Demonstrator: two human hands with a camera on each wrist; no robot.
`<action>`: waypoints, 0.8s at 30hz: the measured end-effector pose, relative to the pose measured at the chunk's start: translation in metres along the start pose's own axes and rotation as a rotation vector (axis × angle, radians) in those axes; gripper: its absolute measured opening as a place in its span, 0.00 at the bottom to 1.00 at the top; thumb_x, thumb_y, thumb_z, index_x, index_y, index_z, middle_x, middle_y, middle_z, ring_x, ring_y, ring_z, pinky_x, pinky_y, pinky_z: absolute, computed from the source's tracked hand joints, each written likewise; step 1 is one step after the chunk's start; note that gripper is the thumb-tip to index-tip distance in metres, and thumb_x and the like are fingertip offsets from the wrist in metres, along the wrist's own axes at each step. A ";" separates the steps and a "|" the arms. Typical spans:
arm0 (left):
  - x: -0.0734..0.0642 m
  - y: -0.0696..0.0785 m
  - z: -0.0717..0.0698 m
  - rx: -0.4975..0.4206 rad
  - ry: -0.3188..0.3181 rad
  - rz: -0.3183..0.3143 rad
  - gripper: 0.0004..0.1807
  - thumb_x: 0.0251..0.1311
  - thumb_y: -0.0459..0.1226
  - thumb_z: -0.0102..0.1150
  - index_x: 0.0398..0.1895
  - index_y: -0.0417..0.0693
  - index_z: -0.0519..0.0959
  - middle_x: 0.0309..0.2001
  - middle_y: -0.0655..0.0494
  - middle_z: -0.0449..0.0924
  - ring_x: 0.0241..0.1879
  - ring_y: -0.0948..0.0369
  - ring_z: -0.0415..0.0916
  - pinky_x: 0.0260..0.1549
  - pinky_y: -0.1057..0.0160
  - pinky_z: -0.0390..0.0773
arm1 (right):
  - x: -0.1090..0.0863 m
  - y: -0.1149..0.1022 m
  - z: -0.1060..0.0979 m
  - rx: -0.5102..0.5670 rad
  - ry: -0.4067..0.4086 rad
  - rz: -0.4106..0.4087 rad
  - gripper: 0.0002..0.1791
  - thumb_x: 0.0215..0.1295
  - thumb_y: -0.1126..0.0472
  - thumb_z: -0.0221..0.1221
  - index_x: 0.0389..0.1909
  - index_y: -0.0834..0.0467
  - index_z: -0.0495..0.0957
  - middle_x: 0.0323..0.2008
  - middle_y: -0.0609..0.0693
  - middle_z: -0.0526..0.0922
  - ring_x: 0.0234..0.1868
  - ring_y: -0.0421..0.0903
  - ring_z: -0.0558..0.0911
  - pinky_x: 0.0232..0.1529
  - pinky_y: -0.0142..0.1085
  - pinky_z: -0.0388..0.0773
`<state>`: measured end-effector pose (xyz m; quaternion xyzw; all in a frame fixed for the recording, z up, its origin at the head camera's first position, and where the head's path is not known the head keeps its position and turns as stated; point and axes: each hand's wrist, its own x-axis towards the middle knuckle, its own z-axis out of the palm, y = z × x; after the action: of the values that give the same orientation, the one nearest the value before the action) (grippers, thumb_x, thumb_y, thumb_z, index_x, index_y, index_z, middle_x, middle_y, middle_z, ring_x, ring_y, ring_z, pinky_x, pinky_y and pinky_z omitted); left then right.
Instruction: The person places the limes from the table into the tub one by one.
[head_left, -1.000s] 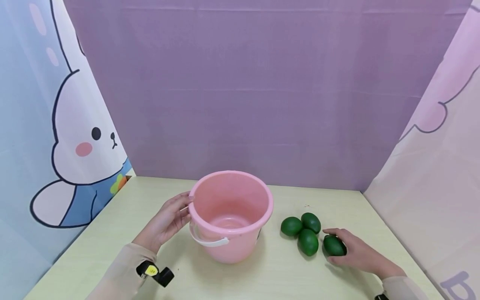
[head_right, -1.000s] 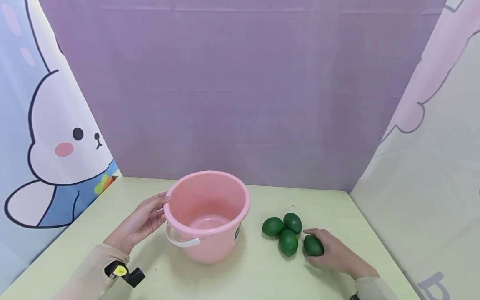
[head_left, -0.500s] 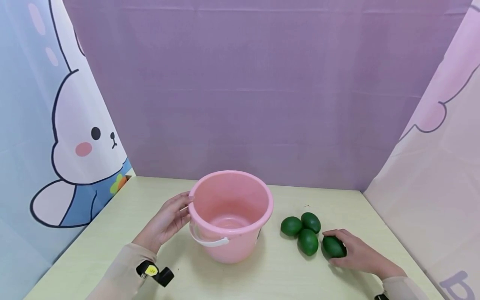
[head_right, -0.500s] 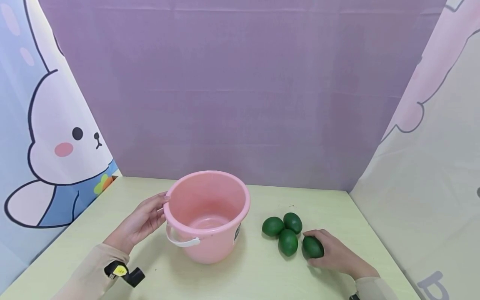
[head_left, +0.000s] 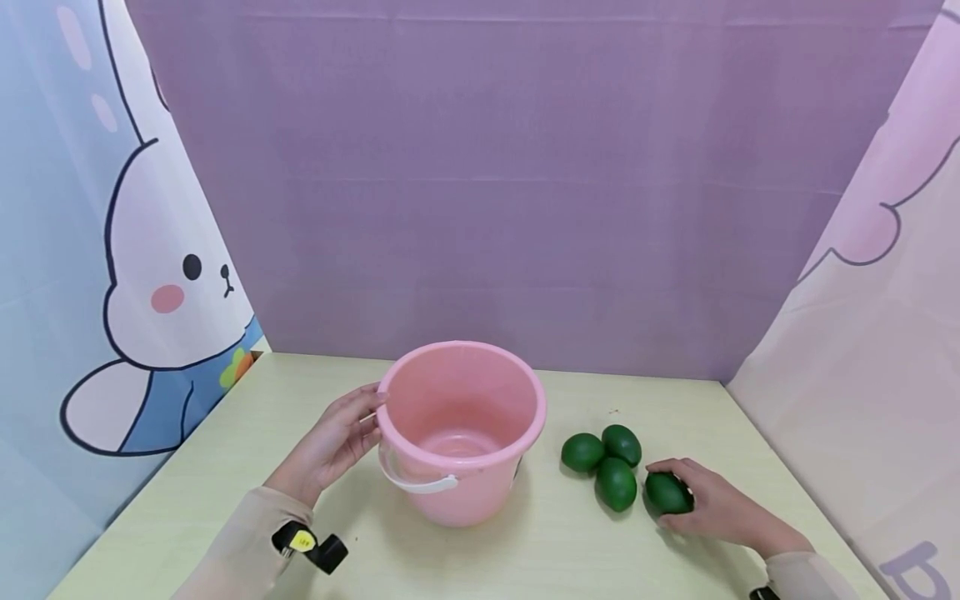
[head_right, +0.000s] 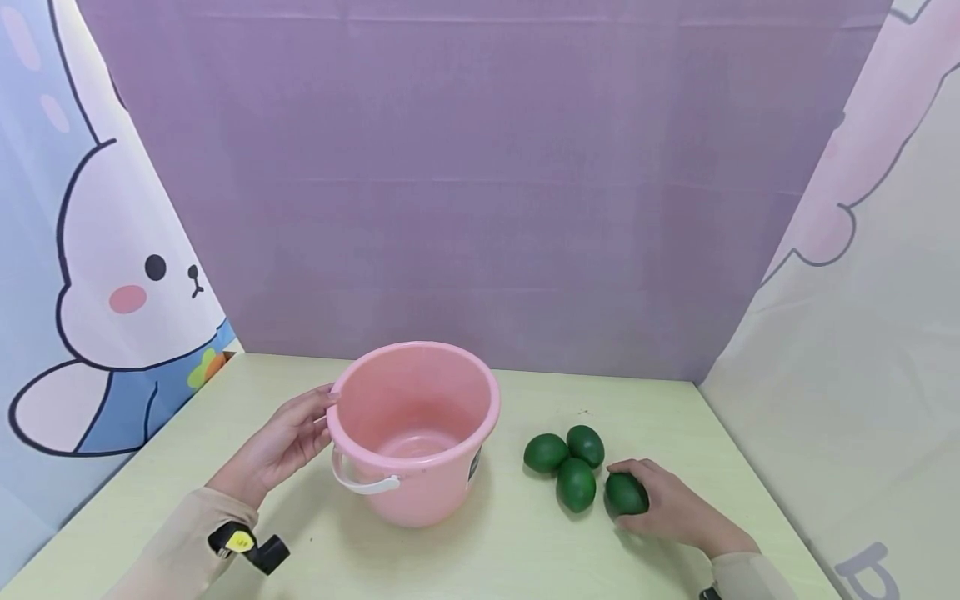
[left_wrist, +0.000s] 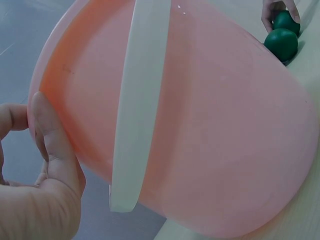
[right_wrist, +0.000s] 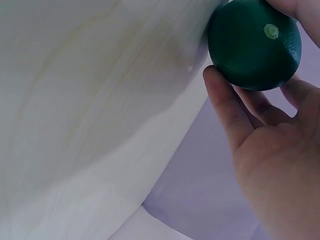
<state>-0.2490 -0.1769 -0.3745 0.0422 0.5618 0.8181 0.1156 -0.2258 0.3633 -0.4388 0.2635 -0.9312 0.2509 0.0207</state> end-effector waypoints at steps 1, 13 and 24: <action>0.000 0.000 0.000 0.002 0.000 -0.001 0.23 0.72 0.38 0.55 0.64 0.37 0.64 0.47 0.51 0.73 0.37 0.66 0.75 0.34 0.76 0.81 | 0.000 0.000 0.000 -0.001 0.001 -0.002 0.36 0.51 0.50 0.77 0.60 0.55 0.75 0.49 0.48 0.76 0.45 0.39 0.77 0.41 0.33 0.79; 0.000 0.000 0.000 -0.001 0.003 -0.004 0.21 0.73 0.38 0.55 0.63 0.38 0.65 0.47 0.52 0.73 0.37 0.66 0.75 0.33 0.76 0.81 | 0.000 0.000 0.000 -0.016 0.008 -0.009 0.35 0.51 0.49 0.76 0.59 0.55 0.75 0.50 0.48 0.77 0.46 0.39 0.77 0.41 0.34 0.80; 0.000 0.001 0.001 0.008 0.007 -0.004 0.22 0.73 0.38 0.54 0.64 0.38 0.64 0.48 0.51 0.72 0.37 0.66 0.75 0.34 0.76 0.81 | 0.001 -0.001 -0.001 -0.027 0.019 -0.034 0.35 0.51 0.51 0.77 0.59 0.57 0.75 0.49 0.48 0.77 0.44 0.38 0.76 0.40 0.34 0.80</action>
<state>-0.2485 -0.1766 -0.3737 0.0385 0.5655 0.8157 0.1153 -0.2261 0.3624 -0.4367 0.2767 -0.9297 0.2403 0.0375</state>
